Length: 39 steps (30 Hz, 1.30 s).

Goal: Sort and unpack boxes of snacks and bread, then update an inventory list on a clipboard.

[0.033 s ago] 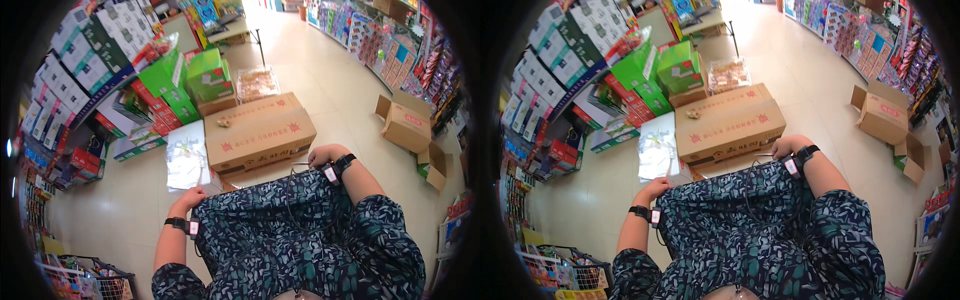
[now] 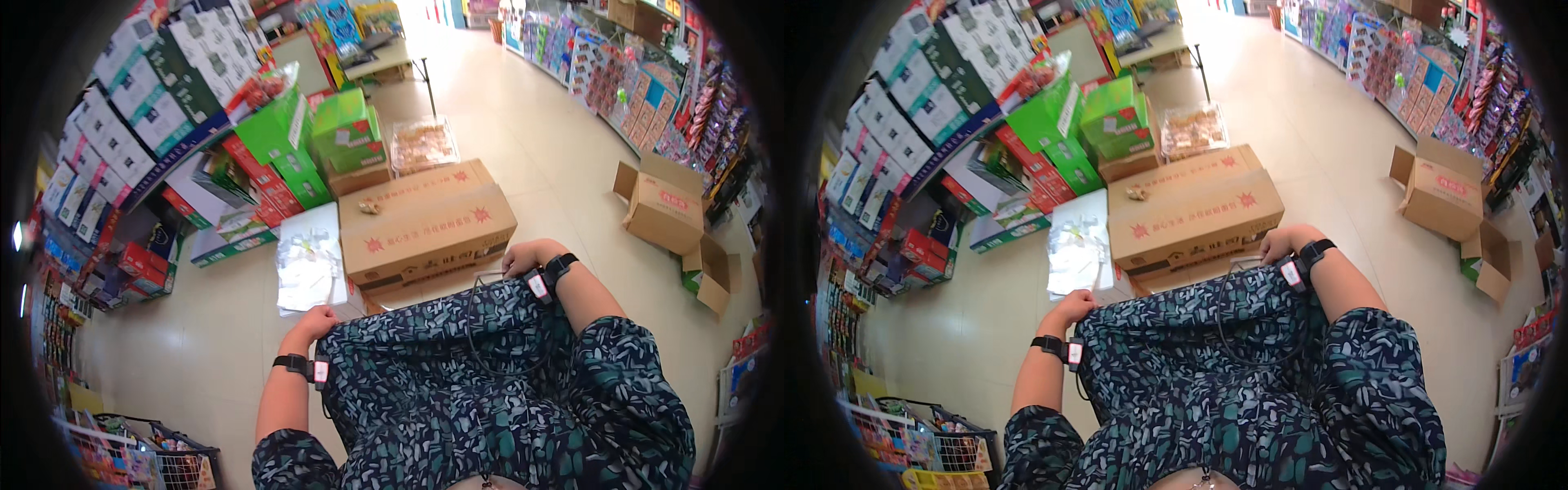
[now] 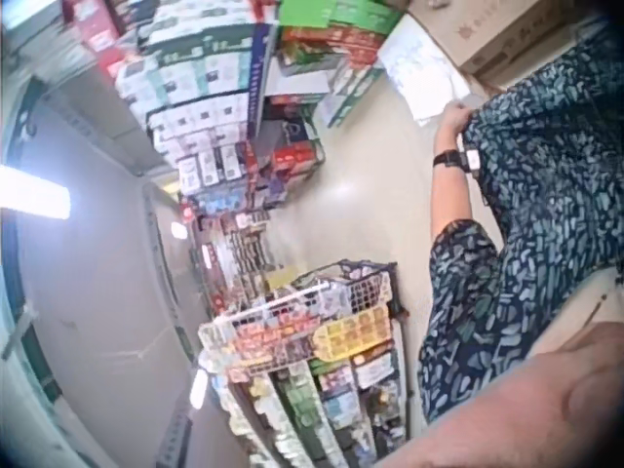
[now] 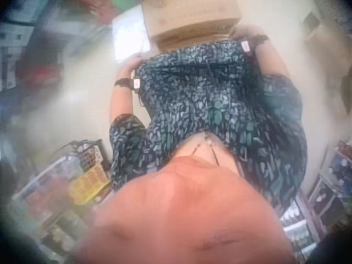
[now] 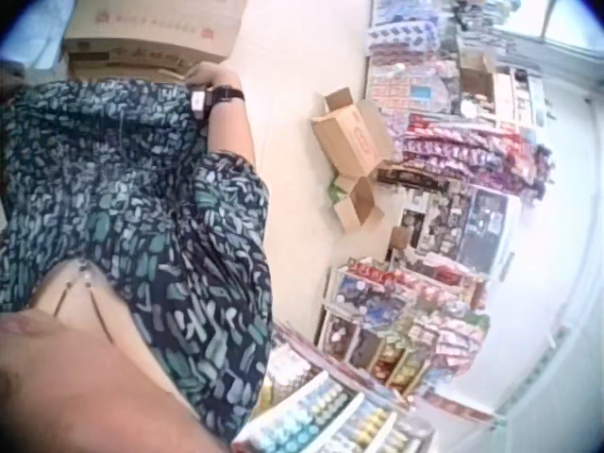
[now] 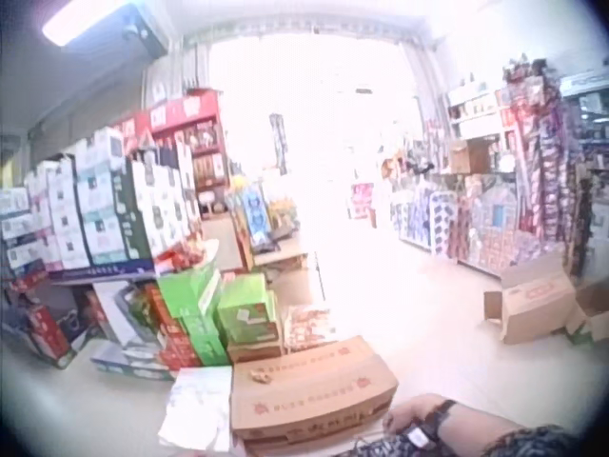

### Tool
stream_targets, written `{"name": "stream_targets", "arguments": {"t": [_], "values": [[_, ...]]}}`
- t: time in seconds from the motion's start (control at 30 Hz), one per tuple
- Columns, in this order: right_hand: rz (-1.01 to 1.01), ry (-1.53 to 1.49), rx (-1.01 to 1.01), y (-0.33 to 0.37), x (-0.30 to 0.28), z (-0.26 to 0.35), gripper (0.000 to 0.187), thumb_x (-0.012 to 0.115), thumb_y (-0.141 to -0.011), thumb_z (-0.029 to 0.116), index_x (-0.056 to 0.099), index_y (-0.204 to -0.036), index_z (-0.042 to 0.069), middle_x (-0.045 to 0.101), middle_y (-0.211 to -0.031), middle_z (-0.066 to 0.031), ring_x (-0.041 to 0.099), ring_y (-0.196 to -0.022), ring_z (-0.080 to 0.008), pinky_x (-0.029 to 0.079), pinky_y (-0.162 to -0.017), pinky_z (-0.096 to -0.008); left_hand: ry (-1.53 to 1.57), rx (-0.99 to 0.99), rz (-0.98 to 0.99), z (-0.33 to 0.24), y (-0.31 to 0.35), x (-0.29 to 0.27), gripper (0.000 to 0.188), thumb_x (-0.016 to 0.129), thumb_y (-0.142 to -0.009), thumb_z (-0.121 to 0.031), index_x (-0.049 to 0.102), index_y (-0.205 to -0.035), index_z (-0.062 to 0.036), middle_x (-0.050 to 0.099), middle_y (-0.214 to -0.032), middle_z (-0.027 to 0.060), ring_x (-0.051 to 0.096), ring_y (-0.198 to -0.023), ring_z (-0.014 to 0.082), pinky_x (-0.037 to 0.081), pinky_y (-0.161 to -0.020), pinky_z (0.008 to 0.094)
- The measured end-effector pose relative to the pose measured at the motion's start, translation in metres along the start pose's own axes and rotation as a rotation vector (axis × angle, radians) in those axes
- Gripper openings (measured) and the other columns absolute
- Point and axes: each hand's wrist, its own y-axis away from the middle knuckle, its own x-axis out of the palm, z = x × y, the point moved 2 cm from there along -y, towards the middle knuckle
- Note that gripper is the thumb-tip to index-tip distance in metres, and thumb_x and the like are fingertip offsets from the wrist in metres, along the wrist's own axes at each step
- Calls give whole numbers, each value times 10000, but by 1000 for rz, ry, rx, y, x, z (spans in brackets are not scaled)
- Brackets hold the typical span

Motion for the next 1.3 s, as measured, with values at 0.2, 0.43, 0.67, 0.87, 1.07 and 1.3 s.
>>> {"name": "stream_targets", "arguments": {"t": [0.2, 0.43, 0.67, 0.87, 1.07, 1.3], "values": [[-186, -52, -193, 40, 5, 16, 275, 726, -701, 171, 684, -961, 92, 670, -850, -13, 598, -797, -141, 468, -746, -279, -26, 208, -381, -27, 64, -15, 159, 612, -798, -154, 615, -825, 3, 635, -737, 87, 583, -701, 154, 482, -664, 283], [-507, -607, -673, 103, -30, 29, 164, 673, -724, 24, 643, -878, 72, 614, -774, 11, 553, -742, -90, 445, -702, -228, -149, 424, -189, -53, 88, -11, 548, 748, -730, -316, 580, -1128, 22, 637, -1040, 142, 603, -956, 185, 485, -815, 307], [-491, -873, -764, 194, -35, 64, 217, 674, -740, 12, 589, -933, 59, 566, -786, 26, 543, -700, -61, 467, -682, -203, -663, 426, -149, -132, 82, 37, 559, 675, -703, -196, 541, -1225, -47, 614, -1122, 180, 584, -1040, 259, 434, -914, 326], [-383, -1077, -772, 157, -26, 62, 238, 677, -759, 19, 604, -981, 65, 598, -864, 11, 573, -749, -72, 480, -723, -216, -131, 728, -316, -118, 144, -12, 163, 507, -843, -98, 572, -874, 47, 609, -766, 25, 503, -735, 122, 432, -677, 279], [-146, -879, -643, 158, 4, 51, 250, 721, -702, 122, 618, -926, 85, 576, -880, 29, 505, -882, -102, 362, -841, -237, -135, 856, 263, -208, 241, 46, 222, 566, -864, -49, 588, -1071, 30, 636, -945, 61, 575, -874, 150, 458, -791, 289], [-300, -926, -627, 250, 1, 38, 265, 715, -670, 0, 592, -902, 37, 576, -845, 10, 537, -791, -88, 422, -718, -225, -857, 788, 242, -219, 103, 174, 224, 553, -833, -220, 607, -983, -63, 636, -879, 185, 603, -852, 381, 489, -723, 434]]}}
